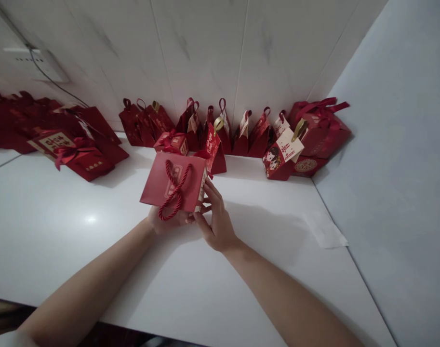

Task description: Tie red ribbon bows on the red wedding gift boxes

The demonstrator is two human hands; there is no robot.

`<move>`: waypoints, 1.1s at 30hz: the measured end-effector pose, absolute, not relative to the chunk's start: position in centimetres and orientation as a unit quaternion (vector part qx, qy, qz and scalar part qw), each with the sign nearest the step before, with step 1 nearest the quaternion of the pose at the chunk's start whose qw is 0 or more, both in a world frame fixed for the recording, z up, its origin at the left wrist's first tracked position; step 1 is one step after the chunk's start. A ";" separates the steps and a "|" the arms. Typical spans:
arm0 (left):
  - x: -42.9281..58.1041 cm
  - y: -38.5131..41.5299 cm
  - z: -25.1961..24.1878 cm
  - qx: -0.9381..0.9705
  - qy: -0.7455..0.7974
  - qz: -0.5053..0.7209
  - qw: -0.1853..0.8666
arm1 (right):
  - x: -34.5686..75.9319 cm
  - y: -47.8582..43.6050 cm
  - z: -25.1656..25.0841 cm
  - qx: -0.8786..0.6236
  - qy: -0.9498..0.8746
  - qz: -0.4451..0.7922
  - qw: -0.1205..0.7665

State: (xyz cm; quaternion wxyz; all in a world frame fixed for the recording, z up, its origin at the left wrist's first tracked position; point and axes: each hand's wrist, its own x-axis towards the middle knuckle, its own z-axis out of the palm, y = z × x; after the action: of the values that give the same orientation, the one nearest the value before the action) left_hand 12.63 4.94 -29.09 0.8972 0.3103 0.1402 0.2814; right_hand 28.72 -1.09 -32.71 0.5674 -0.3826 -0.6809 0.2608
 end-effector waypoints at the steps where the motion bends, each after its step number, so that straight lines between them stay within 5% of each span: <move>1: 12.7 4.9 -29.0 0.310 0.143 0.284 0.896 | 28.7 -1.1 -32.6 -0.376 -0.675 0.273 0.573; 8: 12.8 5.0 -29.7 0.285 0.182 0.381 0.861 | 28.9 -0.8 -33.5 -0.404 -0.659 0.230 0.591; 12: 12.8 5.4 -30.1 0.321 0.202 0.489 0.785 | 29.6 1.1 -35.0 -0.433 -0.495 0.400 0.638; 17: 12.3 6.2 -29.6 0.453 0.270 0.483 0.699 | 30.8 3.0 -35.0 -0.397 -0.356 0.505 0.679; 33: 11.5 6.3 -30.7 0.871 0.302 0.383 0.062 | 30.5 1.4 -31.2 -0.263 -0.220 0.685 0.643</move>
State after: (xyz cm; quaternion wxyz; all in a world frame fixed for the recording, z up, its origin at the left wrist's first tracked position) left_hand 11.49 6.30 -30.72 0.0620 0.8708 0.3022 0.3828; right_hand 30.52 1.38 -31.24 0.6428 -0.2628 -0.2196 0.6852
